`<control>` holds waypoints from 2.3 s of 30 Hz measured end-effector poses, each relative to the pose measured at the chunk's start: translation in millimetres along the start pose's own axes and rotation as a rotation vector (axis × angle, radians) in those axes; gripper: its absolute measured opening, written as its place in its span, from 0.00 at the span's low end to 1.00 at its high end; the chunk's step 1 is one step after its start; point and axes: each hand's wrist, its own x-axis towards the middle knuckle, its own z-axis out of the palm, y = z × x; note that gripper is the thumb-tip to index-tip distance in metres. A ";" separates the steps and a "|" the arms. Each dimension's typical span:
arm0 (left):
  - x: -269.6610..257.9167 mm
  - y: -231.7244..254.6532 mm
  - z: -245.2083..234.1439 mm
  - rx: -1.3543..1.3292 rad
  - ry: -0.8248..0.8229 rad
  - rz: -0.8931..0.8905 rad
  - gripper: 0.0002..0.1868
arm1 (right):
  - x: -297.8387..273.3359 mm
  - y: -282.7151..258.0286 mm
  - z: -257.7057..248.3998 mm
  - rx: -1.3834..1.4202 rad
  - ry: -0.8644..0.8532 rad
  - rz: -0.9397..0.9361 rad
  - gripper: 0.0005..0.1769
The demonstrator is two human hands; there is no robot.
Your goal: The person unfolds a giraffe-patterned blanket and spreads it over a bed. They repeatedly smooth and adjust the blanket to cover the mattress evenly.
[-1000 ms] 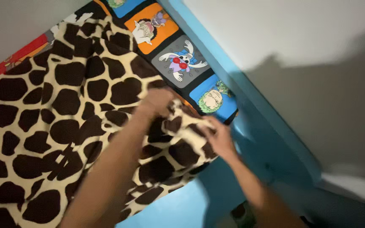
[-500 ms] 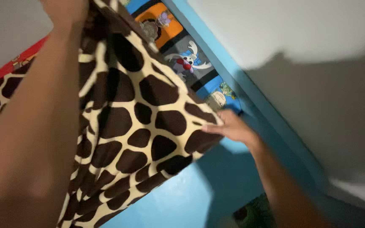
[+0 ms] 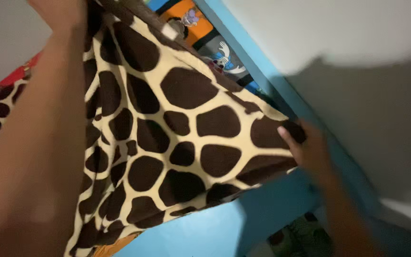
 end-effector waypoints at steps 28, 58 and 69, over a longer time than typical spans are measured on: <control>-286.0 2.1 138.9 0.378 -0.745 0.446 0.23 | 54.3 2.0 130.2 -0.816 0.011 -0.338 0.45; -352.3 -106.0 -135.0 0.177 -0.574 -0.134 0.24 | 113.1 -63.2 167.3 -0.483 0.006 -0.616 0.32; -245.4 -70.6 -275.7 0.289 -0.563 -0.229 0.18 | 106.4 -258.8 134.2 -0.288 -0.463 -0.477 0.25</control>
